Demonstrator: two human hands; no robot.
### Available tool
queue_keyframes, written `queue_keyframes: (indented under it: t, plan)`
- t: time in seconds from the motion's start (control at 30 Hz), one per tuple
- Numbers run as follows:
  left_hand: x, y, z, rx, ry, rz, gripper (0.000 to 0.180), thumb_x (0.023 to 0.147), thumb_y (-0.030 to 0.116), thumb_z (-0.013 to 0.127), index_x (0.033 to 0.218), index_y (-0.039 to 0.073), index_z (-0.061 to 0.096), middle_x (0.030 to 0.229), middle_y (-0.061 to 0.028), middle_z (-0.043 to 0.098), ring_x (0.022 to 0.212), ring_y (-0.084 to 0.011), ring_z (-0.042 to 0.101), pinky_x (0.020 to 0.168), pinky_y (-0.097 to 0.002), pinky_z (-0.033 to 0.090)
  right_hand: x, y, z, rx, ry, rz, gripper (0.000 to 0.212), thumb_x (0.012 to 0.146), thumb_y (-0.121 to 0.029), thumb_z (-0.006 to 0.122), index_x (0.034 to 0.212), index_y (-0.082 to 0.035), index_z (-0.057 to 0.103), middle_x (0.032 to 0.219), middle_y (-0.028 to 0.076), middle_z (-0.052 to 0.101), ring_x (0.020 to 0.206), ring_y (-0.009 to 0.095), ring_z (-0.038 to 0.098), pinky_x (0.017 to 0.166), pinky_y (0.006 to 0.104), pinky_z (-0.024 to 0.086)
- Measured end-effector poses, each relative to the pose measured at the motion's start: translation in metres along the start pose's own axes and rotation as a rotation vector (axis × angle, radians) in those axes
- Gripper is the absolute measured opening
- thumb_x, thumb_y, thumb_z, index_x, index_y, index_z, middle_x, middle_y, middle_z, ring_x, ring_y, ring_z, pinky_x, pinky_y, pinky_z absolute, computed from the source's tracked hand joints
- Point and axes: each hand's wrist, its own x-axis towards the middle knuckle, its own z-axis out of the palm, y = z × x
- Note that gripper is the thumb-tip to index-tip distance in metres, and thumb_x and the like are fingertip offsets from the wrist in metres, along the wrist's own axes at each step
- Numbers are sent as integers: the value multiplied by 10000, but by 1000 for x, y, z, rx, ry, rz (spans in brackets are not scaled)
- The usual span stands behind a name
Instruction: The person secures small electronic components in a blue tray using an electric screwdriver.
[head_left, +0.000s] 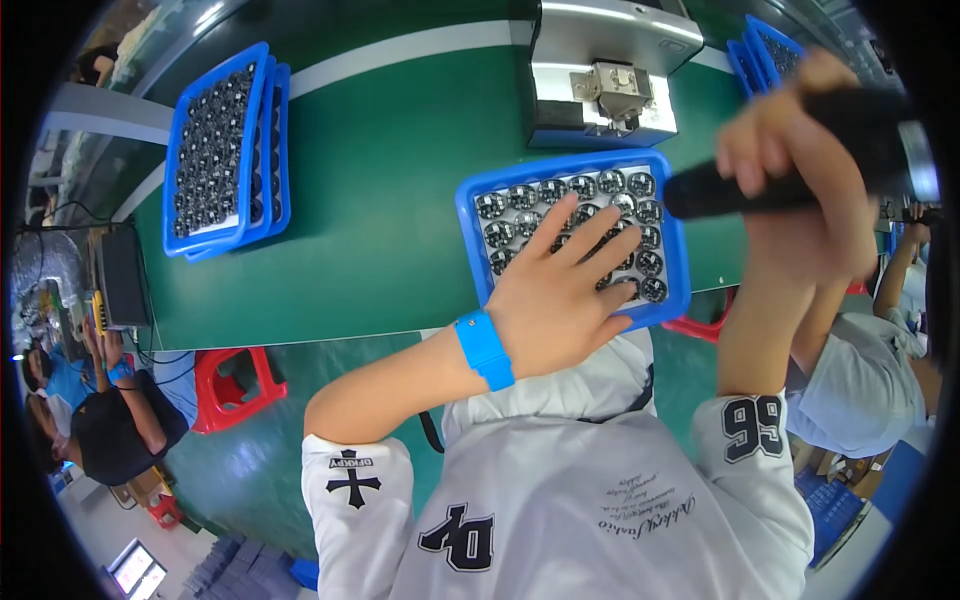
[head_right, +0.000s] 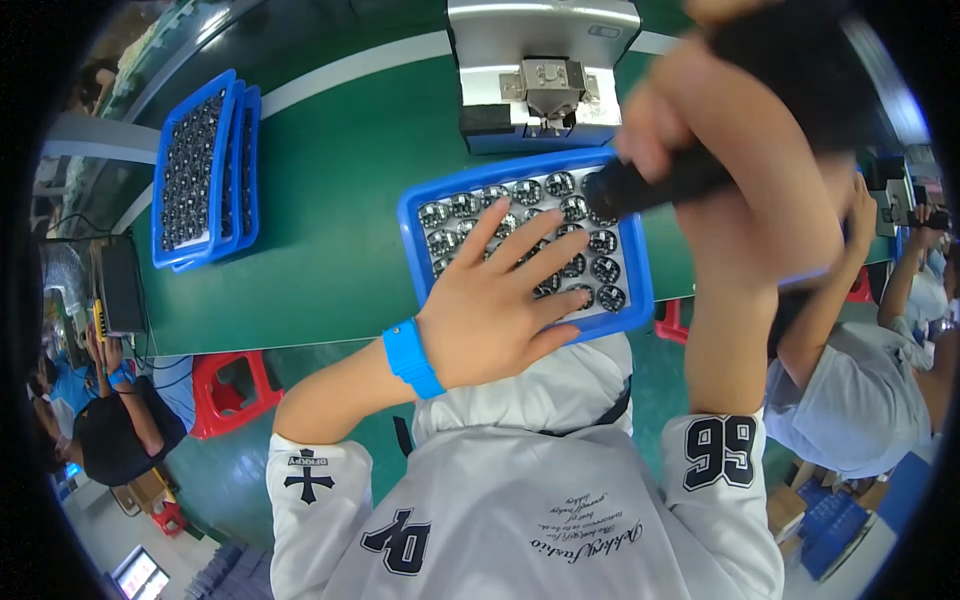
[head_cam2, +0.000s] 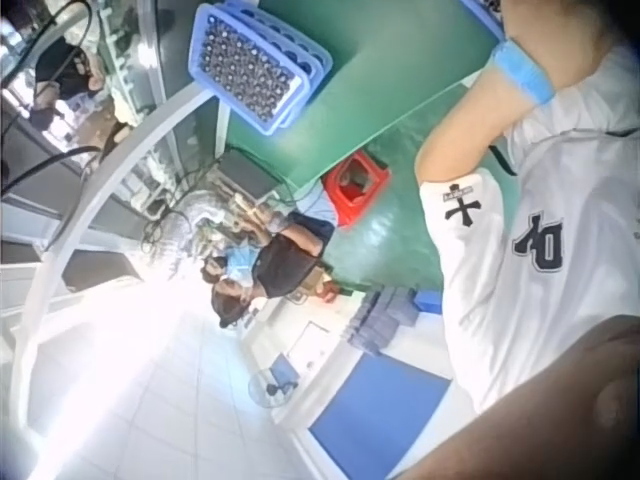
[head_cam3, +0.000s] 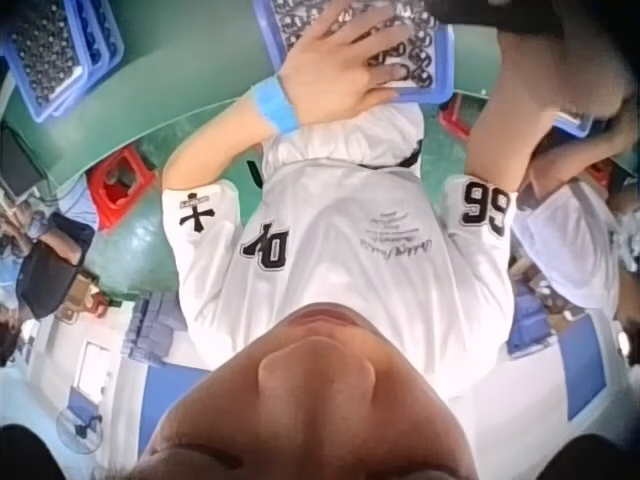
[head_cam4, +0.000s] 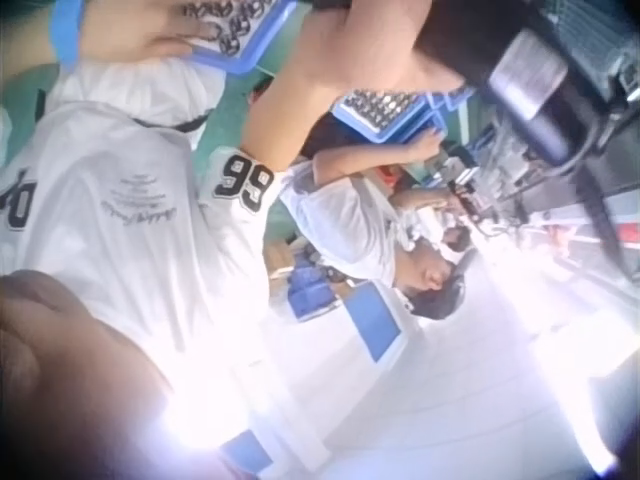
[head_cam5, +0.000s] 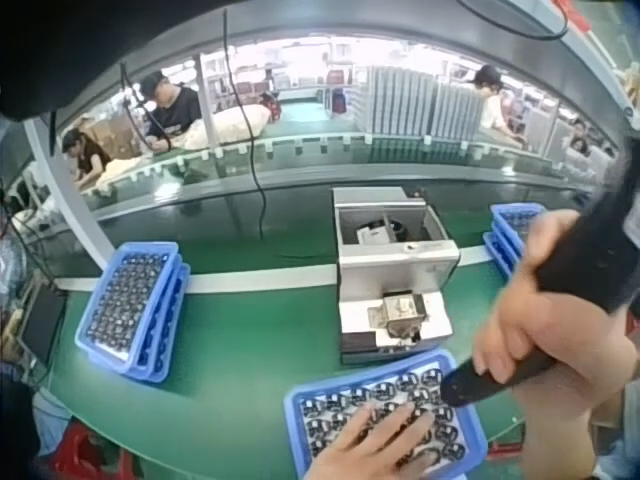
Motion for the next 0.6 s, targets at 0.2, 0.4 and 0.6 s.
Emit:
queue_keyframes:
  t: [0.2, 0.4, 0.6]
  plan:
    - [5, 1, -7, -38, -104, -20, 313, 854, 355, 764, 1106, 175, 804, 1537, -117, 486, 1484, -338, 367, 1244, -579, 220, -68, -41, -12, -44, 64, 72, 395, 858, -112, 596, 1216, -32, 447, 719, 44, 489, 550, 158, 512, 573, 346, 463]
    - [11, 1, -10, -93, -139, -45, 344, 819, 358, 791, 1094, 152, 810, 1544, -127, 477, 1483, -357, 364, 1240, -591, 223, -95, -20, -6, 18, -1, 37, 409, 864, -68, 609, 1232, -21, 435, 700, 66, 510, 541, 181, 544, 585, 367, 502]
    - [13, 2, -8, -90, -136, -45, 375, 777, 371, 815, 1084, 155, 828, 1550, -121, 470, 1484, -351, 363, 1240, -598, 220, -100, -6, -5, 25, 82, 120, 429, 882, -46, 598, 1266, 9, 416, 738, 122, 556, 603, 210, 576, 625, 386, 506]
